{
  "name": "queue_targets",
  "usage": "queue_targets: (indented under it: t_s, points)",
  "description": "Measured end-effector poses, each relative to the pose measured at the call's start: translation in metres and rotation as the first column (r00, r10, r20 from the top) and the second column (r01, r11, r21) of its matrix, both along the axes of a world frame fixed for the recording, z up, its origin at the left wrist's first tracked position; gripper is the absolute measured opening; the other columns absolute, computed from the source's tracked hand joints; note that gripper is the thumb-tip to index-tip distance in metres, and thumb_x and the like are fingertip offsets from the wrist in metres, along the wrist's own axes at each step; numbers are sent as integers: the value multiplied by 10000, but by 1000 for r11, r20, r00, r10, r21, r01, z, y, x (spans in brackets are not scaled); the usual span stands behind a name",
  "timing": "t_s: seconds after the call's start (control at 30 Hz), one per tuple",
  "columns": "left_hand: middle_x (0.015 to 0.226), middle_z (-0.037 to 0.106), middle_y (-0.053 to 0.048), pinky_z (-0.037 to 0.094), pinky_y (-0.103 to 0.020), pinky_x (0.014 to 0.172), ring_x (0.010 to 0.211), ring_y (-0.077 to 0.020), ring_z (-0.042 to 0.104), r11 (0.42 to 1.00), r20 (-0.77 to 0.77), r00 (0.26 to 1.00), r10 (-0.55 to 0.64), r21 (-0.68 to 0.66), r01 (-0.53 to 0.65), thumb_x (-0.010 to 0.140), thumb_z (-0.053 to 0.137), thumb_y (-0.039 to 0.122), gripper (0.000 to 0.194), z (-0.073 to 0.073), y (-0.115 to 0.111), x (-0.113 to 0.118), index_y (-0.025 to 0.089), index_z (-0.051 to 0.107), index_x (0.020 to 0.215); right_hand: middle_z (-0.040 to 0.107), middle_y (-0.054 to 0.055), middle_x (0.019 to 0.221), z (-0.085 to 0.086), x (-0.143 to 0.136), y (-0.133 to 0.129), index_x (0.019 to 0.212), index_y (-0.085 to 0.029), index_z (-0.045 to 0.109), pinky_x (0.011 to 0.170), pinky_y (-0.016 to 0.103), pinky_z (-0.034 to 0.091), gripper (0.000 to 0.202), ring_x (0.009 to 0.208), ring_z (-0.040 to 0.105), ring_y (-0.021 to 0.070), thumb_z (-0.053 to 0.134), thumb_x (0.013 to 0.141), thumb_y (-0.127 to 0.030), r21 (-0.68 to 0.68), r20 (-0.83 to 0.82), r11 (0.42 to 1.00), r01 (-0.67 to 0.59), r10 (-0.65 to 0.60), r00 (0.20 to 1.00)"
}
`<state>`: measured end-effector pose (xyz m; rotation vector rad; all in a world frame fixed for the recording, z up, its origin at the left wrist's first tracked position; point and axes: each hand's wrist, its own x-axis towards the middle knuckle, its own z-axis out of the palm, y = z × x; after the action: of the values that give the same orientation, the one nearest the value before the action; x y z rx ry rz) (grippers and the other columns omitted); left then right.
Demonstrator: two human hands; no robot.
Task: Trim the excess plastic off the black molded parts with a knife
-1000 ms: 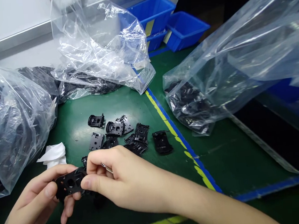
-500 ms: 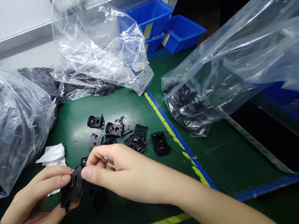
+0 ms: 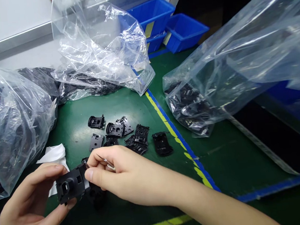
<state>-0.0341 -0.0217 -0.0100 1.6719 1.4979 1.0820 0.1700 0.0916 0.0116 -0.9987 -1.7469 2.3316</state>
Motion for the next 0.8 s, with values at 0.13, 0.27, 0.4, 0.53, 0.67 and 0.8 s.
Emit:
queue_targets:
  t_s: [0.13, 0.27, 0.4, 0.53, 0.67, 0.8]
  points:
    - [1093, 573, -23, 501, -241, 770, 988, -181, 557, 980, 125, 974, 188, -82, -179, 794, 678, 144, 441, 3, -5, 13, 295, 562, 1192, 397, -56, 621, -1, -1, 0, 805, -178, 519, 494, 222, 266, 256, 557, 352, 101, 567, 903, -410, 17, 45, 1000, 6, -6, 999]
    - [1066, 585, -1, 488, -213, 774, 984, -158, 556, 972, 155, 962, 224, -107, -209, 803, 676, 156, 418, 4, -6, 18, 313, 568, 1175, 420, -52, 620, -1, -1, -1, 805, -178, 513, 494, 218, 279, 235, 558, 367, 102, 562, 901, -387, 26, 54, 1000, 6, -7, 999]
    - [1059, 601, 9, 491, -176, 776, 986, -142, 562, 966, 201, 953, 227, -171, -194, 782, 693, 123, 456, 4, -5, 15, 325, 571, 1172, 455, -46, 616, 0, -3, 1, 773, -180, 498, 474, 201, 285, 224, 542, 380, 96, 531, 911, -353, 44, 54, 999, 6, -8, 998]
    - [990, 627, -17, 513, -184, 775, 950, -156, 587, 959, 351, 913, 208, -255, -120, 795, 713, 185, 417, 7, -2, 11, 303, 578, 1172, 500, -38, 628, 2, -5, 4, 773, -178, 511, 465, 185, 300, 204, 542, 403, 92, 527, 914, -324, 25, 70, 1000, -13, 11, 998]
    - [940, 648, -40, 543, -189, 715, 878, -165, 620, 930, 443, 854, 272, -350, -114, 815, 715, 294, 319, 11, 2, 11, 277, 631, 1122, 500, -39, 619, 3, -4, 3, 759, -178, 509, 458, 182, 297, 208, 526, 392, 87, 525, 913, -316, 21, 73, 999, -26, 25, 997]
    - [798, 621, -5, 528, -141, 542, 676, -110, 593, 881, 445, 814, 373, -445, -161, 820, 708, 298, 177, 11, 5, 16, 262, 670, 988, 476, -38, 628, 0, -4, 0, 775, -178, 503, 470, 194, 296, 232, 534, 382, 92, 499, 918, -360, 39, 97, 996, -80, 76, 992]
